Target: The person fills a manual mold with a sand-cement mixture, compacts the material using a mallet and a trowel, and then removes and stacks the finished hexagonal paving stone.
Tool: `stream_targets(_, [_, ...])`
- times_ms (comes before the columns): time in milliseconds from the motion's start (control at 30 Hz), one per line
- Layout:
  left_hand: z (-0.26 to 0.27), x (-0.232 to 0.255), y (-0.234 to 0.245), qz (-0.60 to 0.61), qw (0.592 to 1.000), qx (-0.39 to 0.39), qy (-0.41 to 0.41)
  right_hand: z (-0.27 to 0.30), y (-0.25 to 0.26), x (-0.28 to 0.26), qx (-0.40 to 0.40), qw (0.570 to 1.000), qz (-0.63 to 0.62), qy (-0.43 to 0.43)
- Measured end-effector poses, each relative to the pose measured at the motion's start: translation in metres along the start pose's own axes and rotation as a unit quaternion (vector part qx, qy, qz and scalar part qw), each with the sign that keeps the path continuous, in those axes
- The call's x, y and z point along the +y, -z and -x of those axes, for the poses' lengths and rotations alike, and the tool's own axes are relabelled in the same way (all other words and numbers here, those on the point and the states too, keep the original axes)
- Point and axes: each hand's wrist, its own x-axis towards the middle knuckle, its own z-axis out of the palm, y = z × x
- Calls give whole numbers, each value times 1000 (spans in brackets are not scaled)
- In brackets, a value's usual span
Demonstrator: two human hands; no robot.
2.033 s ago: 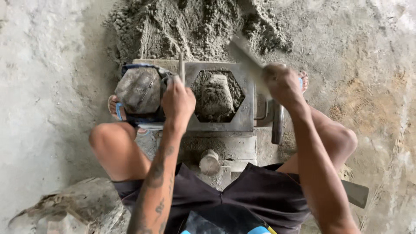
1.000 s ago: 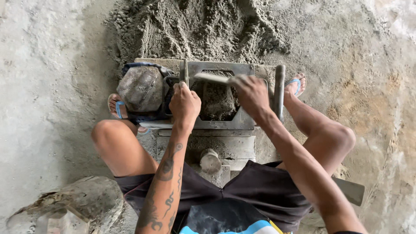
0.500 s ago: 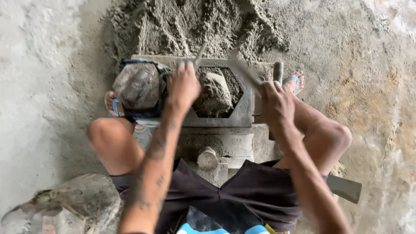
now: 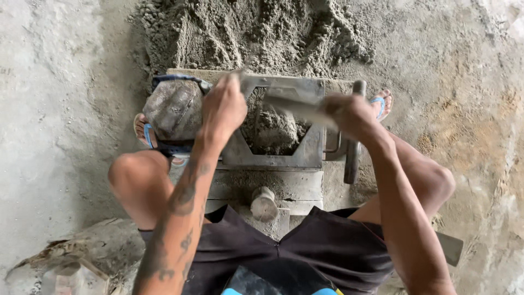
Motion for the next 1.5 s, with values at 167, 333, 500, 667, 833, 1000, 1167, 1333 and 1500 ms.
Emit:
stream_targets(167, [7,-33,-57,-5,996,1,87,-44,-78,30,317,929,182,67])
stream_targets(333, [-2,-44,-81,-61,992,53,98,-34,-54,-2,301,894,179,278])
stream_targets(500, [-2,-39,-67,-8,986,6,164,-129,11,59,127,964,235,-15])
stream_targets(667, [-17,-47,-61,-7,978,14,208,-163,64,47,-80,997,16,-13])
stream_targets(833, [-22,-49,-72,-48,969,55,235,-205,53,29,-254,967,21,-14])
stream_targets(1000, [-19,-63,-76,-29,965,35,260,-214,24,-23,-304,950,-2,71])
stream_targets(1167, [-22,-52,-70,-31,966,41,254,-219,3,-59,-332,937,-39,106])
stream_targets(1333, [-20,-61,-80,-18,970,62,234,-197,57,-82,-327,939,-87,58])
stream_targets(1500, [-18,-62,-85,-38,973,99,207,-126,105,-96,-182,971,-91,124])
